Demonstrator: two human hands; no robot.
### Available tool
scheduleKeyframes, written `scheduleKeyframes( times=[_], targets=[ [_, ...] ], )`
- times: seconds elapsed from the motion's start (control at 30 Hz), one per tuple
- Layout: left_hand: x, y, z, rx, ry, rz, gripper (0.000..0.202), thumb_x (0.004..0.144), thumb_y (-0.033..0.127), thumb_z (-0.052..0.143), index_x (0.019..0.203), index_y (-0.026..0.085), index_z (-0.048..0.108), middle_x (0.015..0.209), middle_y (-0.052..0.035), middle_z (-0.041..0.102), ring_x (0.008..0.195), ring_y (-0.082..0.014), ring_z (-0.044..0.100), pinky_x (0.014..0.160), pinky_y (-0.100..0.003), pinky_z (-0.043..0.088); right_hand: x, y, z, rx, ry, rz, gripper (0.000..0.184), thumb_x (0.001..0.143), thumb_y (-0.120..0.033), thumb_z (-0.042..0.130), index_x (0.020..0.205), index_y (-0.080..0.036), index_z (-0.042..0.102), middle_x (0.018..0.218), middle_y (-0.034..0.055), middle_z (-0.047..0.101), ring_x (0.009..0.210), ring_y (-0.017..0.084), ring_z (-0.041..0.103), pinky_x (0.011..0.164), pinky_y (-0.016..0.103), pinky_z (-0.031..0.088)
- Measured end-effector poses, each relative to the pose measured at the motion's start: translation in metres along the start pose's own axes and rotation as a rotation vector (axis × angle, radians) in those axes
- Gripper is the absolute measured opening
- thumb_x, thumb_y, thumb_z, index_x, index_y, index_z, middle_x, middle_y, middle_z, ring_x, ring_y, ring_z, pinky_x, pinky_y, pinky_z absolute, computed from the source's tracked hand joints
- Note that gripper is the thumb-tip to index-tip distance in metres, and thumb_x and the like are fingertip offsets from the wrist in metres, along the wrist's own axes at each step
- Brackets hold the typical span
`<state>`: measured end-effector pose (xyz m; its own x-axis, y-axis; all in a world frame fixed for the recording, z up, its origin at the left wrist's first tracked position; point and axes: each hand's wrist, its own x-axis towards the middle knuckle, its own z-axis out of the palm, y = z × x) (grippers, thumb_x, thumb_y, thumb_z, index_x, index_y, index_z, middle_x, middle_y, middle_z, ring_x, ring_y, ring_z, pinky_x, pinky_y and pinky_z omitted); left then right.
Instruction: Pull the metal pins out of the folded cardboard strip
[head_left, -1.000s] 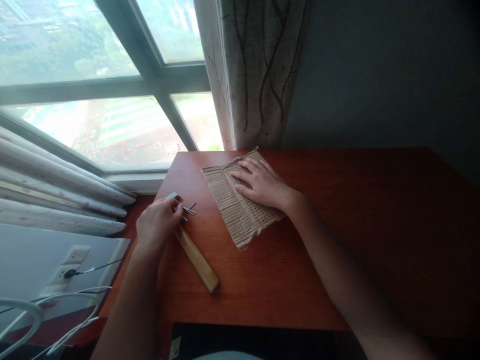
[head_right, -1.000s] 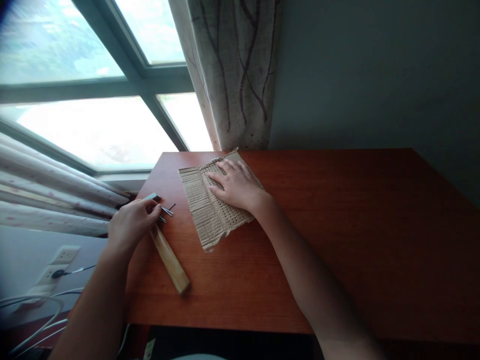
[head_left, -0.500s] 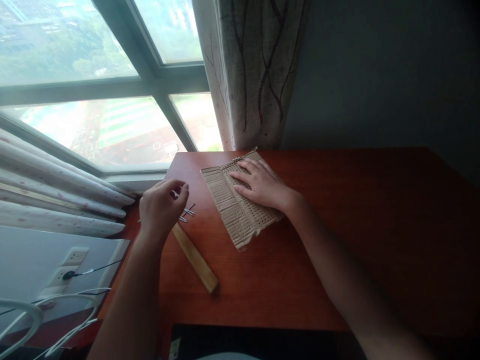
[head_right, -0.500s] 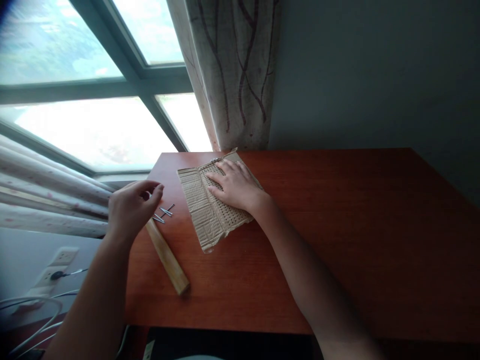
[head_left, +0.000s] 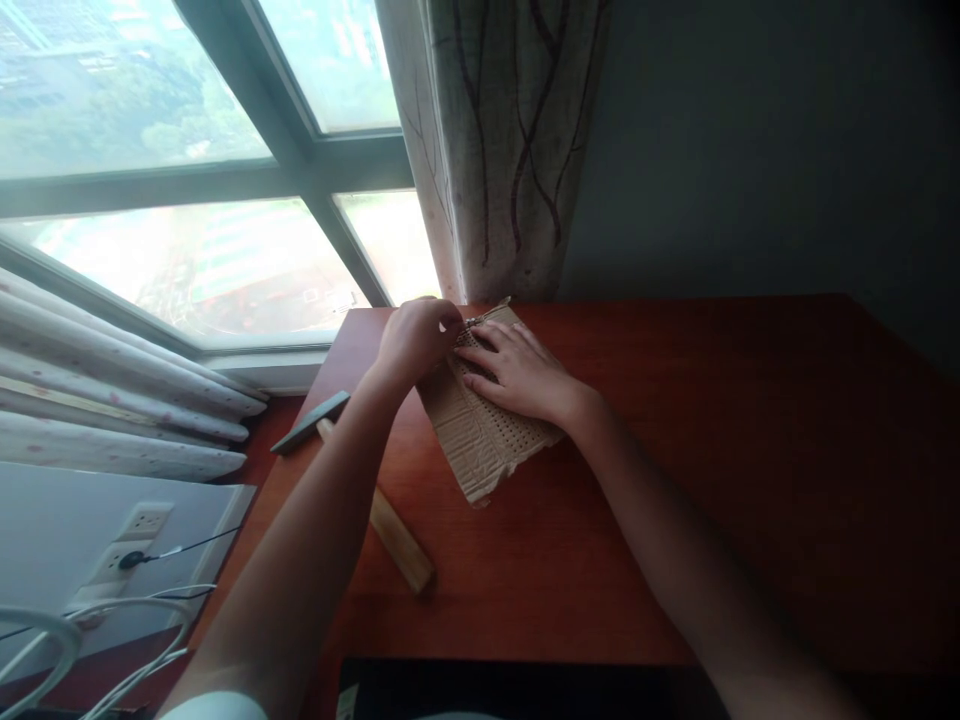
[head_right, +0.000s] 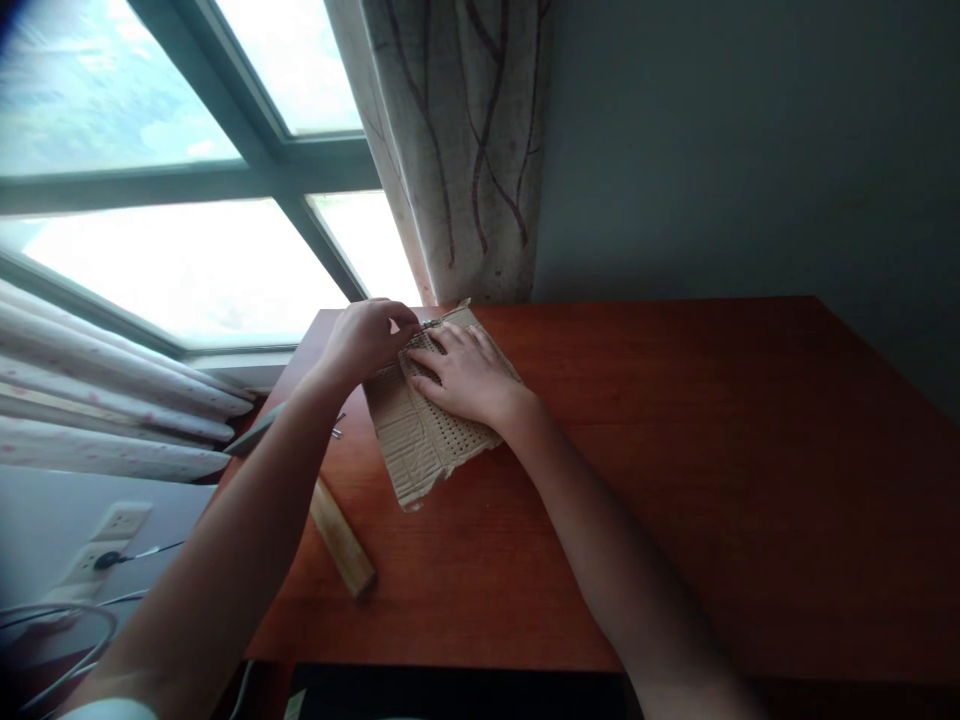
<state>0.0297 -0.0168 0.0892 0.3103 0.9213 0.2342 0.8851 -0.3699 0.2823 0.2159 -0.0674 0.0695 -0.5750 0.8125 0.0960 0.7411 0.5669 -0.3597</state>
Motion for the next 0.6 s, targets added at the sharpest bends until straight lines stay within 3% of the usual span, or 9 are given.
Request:
scheduleKeyframes(
  times=[0.1, 0.2, 0.33, 0.4, 0.5, 0.6],
  targets=[
    [0.002, 0.000, 0.002, 0.015, 0.036, 0.039, 0.025, 0.084, 0.020, 0.056, 0.091, 0.018, 0.079, 0.091, -0.0091, 0.075, 0.075, -0.0193, 0.064, 0.072, -0.030, 0.047, 0.000, 0.000, -0.001, 0.001, -0.010, 0.004, 0.052, 0.102, -0.049, 0.042, 0.148, -0.028, 0.052, 0.161, 0.0093, 0.038, 0.151, 0.030, 0.026, 0.124, 0.053, 0.014],
    [0.003, 0.004, -0.002, -0.037, 0.150, 0.024, 0.023, 0.085, 0.021, 0.055, 0.088, 0.017, 0.078, 0.089, -0.0078, 0.074, 0.075, -0.0182, 0.063, 0.075, -0.030, 0.047, 0.000, -0.001, -0.001, -0.002, -0.012, 0.013, 0.051, 0.102, -0.049, 0.042, 0.147, -0.027, 0.053, 0.161, 0.0096, 0.038, 0.151, 0.029, 0.025, 0.124, 0.054, 0.014],
    [0.002, 0.013, -0.028, -0.122, 0.374, -0.068, 0.021, 0.087, 0.028, 0.057, 0.090, 0.016, 0.074, 0.088, -0.0045, 0.073, 0.075, -0.0153, 0.061, 0.076, -0.029, 0.048, 0.000, -0.001, 0.000, 0.008, -0.025, 0.022, 0.052, 0.102, -0.049, 0.041, 0.149, -0.028, 0.051, 0.162, 0.0091, 0.036, 0.152, 0.029, 0.024, 0.124, 0.054, 0.013],
    [-0.010, 0.013, -0.048, -0.143, 0.418, -0.112, 0.022, 0.087, 0.032, 0.058, 0.091, 0.017, 0.073, 0.087, -0.0029, 0.072, 0.073, -0.0138, 0.060, 0.075, -0.028, 0.047, 0.000, -0.001, 0.000, 0.012, -0.025, 0.027, 0.053, 0.102, -0.049, 0.041, 0.149, -0.028, 0.051, 0.162, 0.0092, 0.036, 0.152, 0.029, 0.025, 0.124, 0.053, 0.014],
    [-0.046, 0.000, -0.069, -0.130, 0.356, -0.195, 0.023, 0.085, 0.037, 0.062, 0.089, 0.017, 0.073, 0.084, -0.0015, 0.070, 0.071, -0.0127, 0.058, 0.072, -0.027, 0.046, 0.000, 0.000, 0.000, 0.013, -0.027, 0.031, 0.053, 0.102, -0.049, 0.042, 0.149, -0.028, 0.051, 0.162, 0.0094, 0.037, 0.152, 0.029, 0.025, 0.124, 0.053, 0.014],
    [-0.095, -0.029, -0.068, -0.079, 0.210, -0.340, 0.029, 0.082, 0.043, 0.064, 0.091, 0.016, 0.073, 0.078, -0.0014, 0.069, 0.071, -0.0147, 0.059, 0.069, -0.027, 0.045, 0.000, 0.000, 0.000, 0.014, -0.029, 0.028, 0.053, 0.102, -0.049, 0.041, 0.149, -0.027, 0.051, 0.162, 0.0094, 0.036, 0.152, 0.029, 0.024, 0.125, 0.053, 0.013]
  ],
)
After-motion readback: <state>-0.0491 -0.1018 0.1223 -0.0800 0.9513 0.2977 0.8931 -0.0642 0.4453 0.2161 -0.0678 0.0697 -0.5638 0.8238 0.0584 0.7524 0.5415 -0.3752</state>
